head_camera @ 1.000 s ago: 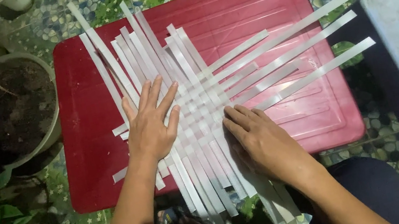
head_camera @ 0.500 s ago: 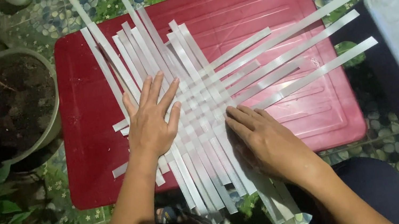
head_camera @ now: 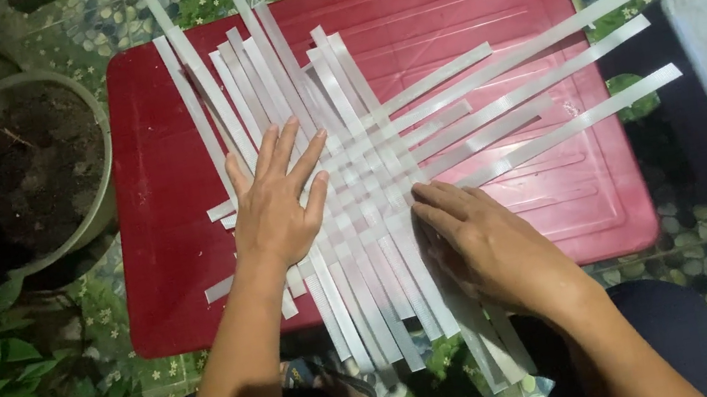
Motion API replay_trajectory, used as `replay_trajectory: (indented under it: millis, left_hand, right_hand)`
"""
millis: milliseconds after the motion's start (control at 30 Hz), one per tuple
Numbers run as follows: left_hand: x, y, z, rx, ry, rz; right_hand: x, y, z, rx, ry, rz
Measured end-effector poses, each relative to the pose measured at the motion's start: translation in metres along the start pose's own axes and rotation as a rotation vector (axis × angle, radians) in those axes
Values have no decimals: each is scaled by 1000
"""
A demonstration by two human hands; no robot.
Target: Weaving white plastic strips together to form a woven mat or component.
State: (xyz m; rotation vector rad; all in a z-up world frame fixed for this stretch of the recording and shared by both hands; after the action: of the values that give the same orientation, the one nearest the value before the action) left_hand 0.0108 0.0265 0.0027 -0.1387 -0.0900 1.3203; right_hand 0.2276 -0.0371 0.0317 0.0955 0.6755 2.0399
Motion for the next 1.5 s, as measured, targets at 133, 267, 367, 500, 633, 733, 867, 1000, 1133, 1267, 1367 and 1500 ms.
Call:
replay_trajectory:
  millis: [133, 267, 367, 500, 633, 733, 867, 1000, 1133, 1267, 1367, 1500]
  left_hand:
    - [0, 1, -1, -5, -5, 3]
    - [1, 2, -1, -11, -16, 9]
    - [1, 3, -3, -6, -17, 6]
    - [1, 3, -3, -18, -28, -3]
    - [1, 4, -2, -25, -27, -3]
    - [2, 4, -3, -22, -35, -5]
    - [2, 5, -5, -20, -43, -6]
    - [2, 4, -4, -22, -50, -9]
    - [2, 5, -3, -28, -52, 0]
    - [2, 6, -3, -37, -56, -2]
    - [2, 6, -1, -9, -26, -6]
    - [0, 7, -3, -23, -33, -2]
  right_hand:
    - [-2, 1, 5, 38, -90, -12]
    - [-1, 0, 8, 55, -136, -21]
    - [-2, -4, 5, 39, -132, -28]
    - [2, -6, 1, 16, -136, -8]
    - [3, -6, -1, 7, -141, -17]
    - [5, -5, 0, 5, -145, -12]
    - [4, -3, 3, 4, -164, -15]
    - [7, -3, 0, -10, -198, -77]
    - [15, -6, -6, 45, -367, -55]
    - [20, -6, -4, 117, -484, -25]
    - [22, -20, 0, 178, -547, -75]
    - [25, -43, 7, 171, -617, -143]
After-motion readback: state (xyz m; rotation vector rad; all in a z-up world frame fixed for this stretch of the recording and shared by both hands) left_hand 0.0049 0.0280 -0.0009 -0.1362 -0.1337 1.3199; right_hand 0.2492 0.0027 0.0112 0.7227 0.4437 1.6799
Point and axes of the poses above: each hand's wrist, its own x-axis towards the middle knuckle, its own z-axis out of the back of the hand, y = z × x, the point moved 1 cm from there along x, towards the middle knuckle, and after that the axes turned 7 degrees about x, right-handed, at the moved point
